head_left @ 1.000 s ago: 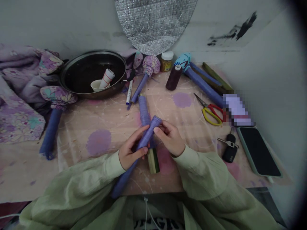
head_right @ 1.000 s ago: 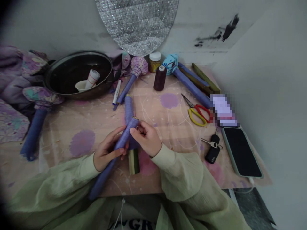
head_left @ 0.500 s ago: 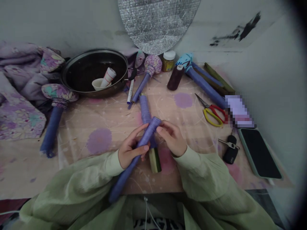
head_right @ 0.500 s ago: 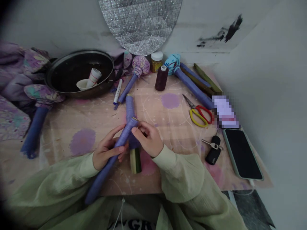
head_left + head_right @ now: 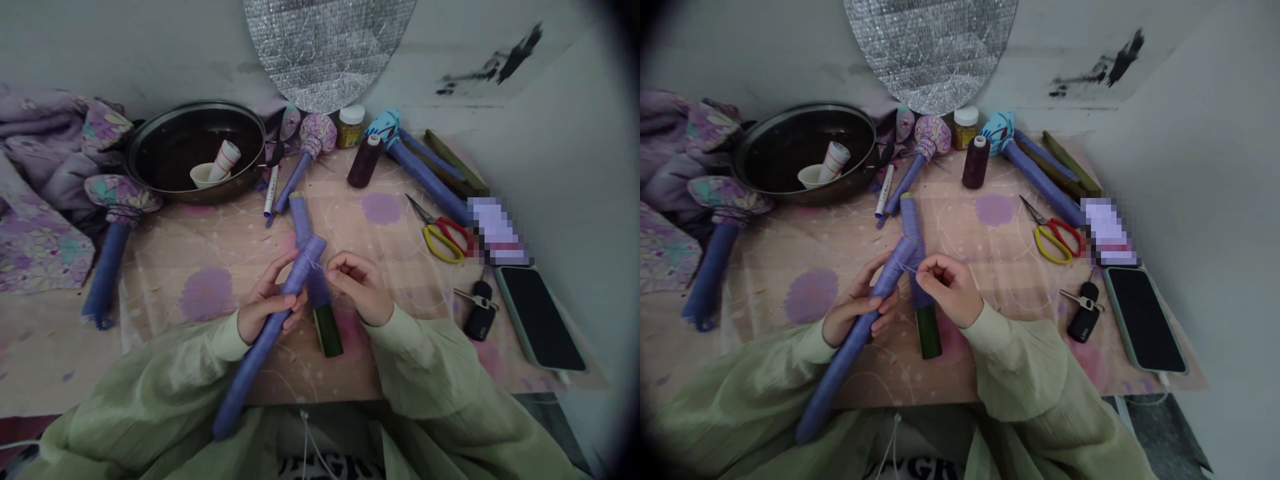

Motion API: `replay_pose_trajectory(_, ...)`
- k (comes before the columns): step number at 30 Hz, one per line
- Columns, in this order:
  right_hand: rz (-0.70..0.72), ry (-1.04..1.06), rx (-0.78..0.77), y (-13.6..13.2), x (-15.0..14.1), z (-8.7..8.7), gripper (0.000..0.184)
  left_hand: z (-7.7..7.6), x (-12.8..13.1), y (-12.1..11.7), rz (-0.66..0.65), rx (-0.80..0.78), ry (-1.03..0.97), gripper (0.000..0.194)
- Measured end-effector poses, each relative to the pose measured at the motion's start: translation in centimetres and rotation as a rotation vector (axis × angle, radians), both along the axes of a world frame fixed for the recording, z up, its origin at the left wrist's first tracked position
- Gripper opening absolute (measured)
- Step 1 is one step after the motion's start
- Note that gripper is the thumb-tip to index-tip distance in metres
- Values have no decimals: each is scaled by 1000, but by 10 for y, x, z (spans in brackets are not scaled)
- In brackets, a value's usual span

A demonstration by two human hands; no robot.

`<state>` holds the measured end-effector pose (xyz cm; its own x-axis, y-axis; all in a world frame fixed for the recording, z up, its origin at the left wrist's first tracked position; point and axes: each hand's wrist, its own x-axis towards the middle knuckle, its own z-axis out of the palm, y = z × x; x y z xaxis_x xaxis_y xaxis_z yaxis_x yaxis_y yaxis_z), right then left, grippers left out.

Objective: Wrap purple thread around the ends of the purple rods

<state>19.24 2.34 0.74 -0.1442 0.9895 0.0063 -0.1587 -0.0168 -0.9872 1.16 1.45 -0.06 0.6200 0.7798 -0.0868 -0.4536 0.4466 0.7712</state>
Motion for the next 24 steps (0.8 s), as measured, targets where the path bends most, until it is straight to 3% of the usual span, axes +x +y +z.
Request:
replay_pose_trajectory(15,-43,58,-16,-1,2,-3,17,-5,3,0,164,145,191,67)
replay_pose_trajectory(24,12,-108,145,-9,1,8,13,-6,2,0,183,187,233,68)
